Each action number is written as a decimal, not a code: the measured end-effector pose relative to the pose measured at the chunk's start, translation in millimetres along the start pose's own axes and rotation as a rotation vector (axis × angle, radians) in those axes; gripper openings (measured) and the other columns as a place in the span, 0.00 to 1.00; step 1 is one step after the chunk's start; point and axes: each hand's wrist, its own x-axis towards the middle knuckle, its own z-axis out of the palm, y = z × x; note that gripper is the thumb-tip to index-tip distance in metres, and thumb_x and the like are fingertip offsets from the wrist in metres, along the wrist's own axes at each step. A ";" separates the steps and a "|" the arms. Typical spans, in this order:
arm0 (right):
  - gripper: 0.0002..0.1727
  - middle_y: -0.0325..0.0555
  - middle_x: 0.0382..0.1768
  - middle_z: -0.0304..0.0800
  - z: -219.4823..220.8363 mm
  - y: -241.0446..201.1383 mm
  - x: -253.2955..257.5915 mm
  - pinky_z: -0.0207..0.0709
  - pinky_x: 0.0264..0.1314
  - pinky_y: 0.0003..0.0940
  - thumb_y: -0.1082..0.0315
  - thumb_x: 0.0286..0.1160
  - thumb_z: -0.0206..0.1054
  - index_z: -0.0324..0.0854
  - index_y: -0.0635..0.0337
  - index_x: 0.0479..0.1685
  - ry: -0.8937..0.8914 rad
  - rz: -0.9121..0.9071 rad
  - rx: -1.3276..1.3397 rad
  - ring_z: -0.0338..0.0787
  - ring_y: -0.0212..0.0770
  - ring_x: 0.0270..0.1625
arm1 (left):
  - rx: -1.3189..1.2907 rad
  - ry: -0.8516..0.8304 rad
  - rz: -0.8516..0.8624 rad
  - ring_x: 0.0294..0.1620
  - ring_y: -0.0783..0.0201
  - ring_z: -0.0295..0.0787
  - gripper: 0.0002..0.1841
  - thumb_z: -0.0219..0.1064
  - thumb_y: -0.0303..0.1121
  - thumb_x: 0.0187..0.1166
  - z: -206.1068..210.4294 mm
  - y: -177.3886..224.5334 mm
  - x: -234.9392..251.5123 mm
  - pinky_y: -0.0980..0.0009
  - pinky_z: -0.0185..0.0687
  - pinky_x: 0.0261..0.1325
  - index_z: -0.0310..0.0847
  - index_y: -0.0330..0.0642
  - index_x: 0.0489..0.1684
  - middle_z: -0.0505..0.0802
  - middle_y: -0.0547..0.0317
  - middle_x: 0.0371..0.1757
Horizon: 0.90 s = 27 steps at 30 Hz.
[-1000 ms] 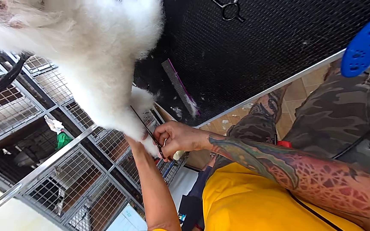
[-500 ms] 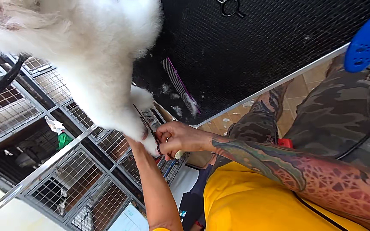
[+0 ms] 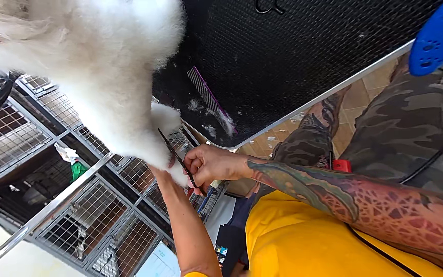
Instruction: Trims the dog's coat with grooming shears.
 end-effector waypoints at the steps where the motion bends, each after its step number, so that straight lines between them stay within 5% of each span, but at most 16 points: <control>1: 0.15 0.50 0.35 0.92 -1.3 1.6 0.0 0.94 0.38 0.40 0.80 0.68 0.74 0.77 0.65 0.51 -0.004 0.000 0.023 0.96 0.45 0.33 | -0.037 -0.008 -0.008 0.13 0.77 0.74 0.19 0.34 0.32 0.91 1.6 0.5 1.8 0.79 0.75 0.18 0.73 0.43 0.36 0.79 0.68 0.15; 5: 0.09 0.49 0.34 0.92 -5.4 10.7 1.6 0.93 0.40 0.44 0.64 0.81 0.62 0.79 0.60 0.46 -0.052 -0.087 0.127 0.95 0.45 0.33 | -0.162 -0.053 -0.028 0.12 0.78 0.73 0.23 0.30 0.36 0.93 3.9 2.0 -3.2 0.80 0.74 0.16 0.73 0.47 0.34 0.79 0.69 0.14; 11: 0.11 0.52 0.33 0.92 -2.3 2.1 -2.1 0.94 0.38 0.40 0.81 0.72 0.69 0.77 0.66 0.50 -0.034 0.004 0.125 0.96 0.46 0.32 | -0.124 -0.013 -0.044 0.15 0.77 0.76 0.24 0.28 0.38 0.94 2.4 0.9 -6.8 0.80 0.76 0.18 0.72 0.46 0.38 0.81 0.68 0.18; 13: 0.06 0.52 0.33 0.92 -2.9 3.9 -1.8 0.94 0.39 0.42 0.75 0.77 0.65 0.77 0.65 0.48 -0.031 -0.015 0.171 0.96 0.46 0.32 | -0.152 -0.008 -0.048 0.12 0.78 0.73 0.24 0.30 0.37 0.93 6.1 3.2 -7.1 0.81 0.73 0.16 0.73 0.47 0.32 0.79 0.68 0.14; 15: 0.09 0.49 0.32 0.92 -2.4 5.1 -0.2 0.94 0.39 0.43 0.64 0.85 0.59 0.78 0.61 0.44 -0.050 -0.055 0.205 0.96 0.46 0.32 | -0.090 -0.020 -0.024 0.18 0.79 0.78 0.21 0.30 0.34 0.93 3.2 3.4 -9.3 0.80 0.79 0.22 0.72 0.46 0.41 0.83 0.68 0.21; 21: 0.10 0.50 0.32 0.92 4.0 -3.1 -0.4 0.93 0.36 0.39 0.81 0.72 0.70 0.77 0.66 0.48 0.003 0.017 0.122 0.95 0.44 0.30 | -0.029 -0.038 -0.012 0.13 0.77 0.75 0.14 0.42 0.22 0.84 18.1 20.4 -12.5 0.81 0.74 0.18 0.73 0.40 0.32 0.79 0.66 0.15; 25: 0.07 0.49 0.33 0.92 2.9 4.3 -0.6 0.94 0.39 0.41 0.67 0.81 0.63 0.79 0.62 0.45 -0.031 -0.089 0.196 0.96 0.45 0.32 | -0.064 -0.013 -0.014 0.18 0.75 0.78 0.16 0.39 0.26 0.89 8.5 9.0 -10.7 0.78 0.79 0.22 0.73 0.39 0.37 0.82 0.64 0.20; 27: 0.06 0.49 0.33 0.92 4.9 2.7 -2.0 0.94 0.38 0.41 0.71 0.77 0.65 0.79 0.63 0.46 -0.041 -0.104 0.172 0.95 0.44 0.32 | -0.104 -0.021 -0.009 0.19 0.75 0.79 0.18 0.35 0.30 0.92 -1.9 -1.5 -7.5 0.78 0.78 0.22 0.72 0.42 0.39 0.82 0.65 0.21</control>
